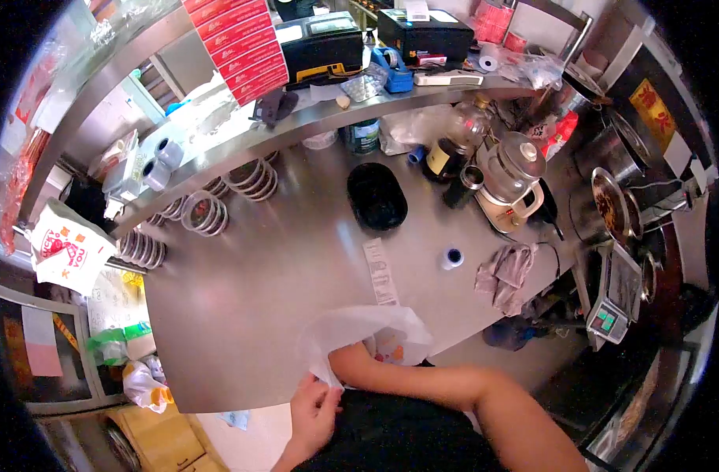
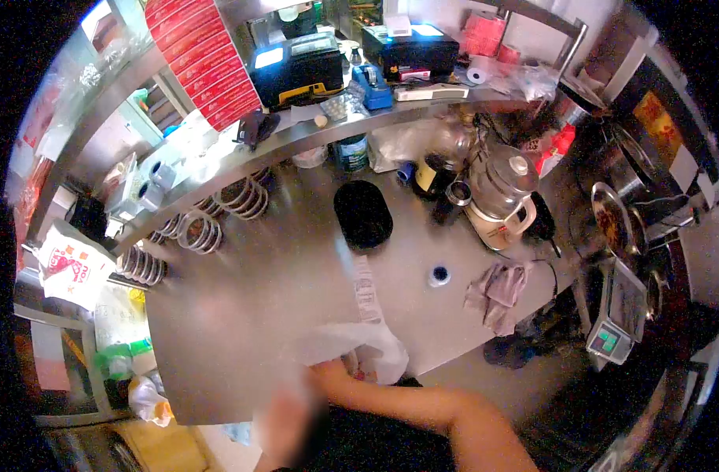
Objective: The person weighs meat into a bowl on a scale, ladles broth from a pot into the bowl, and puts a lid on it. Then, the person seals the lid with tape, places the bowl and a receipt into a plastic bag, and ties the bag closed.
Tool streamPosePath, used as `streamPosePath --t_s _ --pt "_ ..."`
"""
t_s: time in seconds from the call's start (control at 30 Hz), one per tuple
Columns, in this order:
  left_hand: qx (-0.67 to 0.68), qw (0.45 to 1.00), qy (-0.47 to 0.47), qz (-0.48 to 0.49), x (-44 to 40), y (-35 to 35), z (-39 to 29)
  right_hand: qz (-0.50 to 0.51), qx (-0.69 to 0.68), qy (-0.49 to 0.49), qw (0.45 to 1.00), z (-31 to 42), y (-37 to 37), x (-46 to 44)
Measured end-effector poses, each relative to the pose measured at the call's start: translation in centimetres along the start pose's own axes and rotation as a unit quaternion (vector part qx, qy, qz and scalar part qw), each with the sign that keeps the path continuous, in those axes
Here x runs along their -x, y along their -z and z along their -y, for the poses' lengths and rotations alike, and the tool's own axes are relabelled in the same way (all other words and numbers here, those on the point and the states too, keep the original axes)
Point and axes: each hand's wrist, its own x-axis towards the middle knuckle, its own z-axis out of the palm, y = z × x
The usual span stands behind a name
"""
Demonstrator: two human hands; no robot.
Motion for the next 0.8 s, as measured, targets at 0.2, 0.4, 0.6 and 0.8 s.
streamPosePath --t_s 0.2,0.4,0.6,0.8 --pt "-0.018 0.998 -0.056 -0.03 -3.9 1.5 -0.3 0.078 0.085 0.008 0.993 0.6 2.7 -3.3" --pt "-0.1 0.979 -0.114 -0.133 -9.0 8.3 4.7 0.085 0.057 0.107 0.989 1.1 5.8 -7.8" --pt "0.18 0.922 0.094 -0.331 -23.9 23.9 14.8 0.012 0.084 0.176 0.981 2.4 7.4 -8.8" --pt "0.252 0.754 0.161 -0.585 -35.8 38.4 26.5 0.09 0.025 0.024 0.995 6.9 9.6 -8.7"
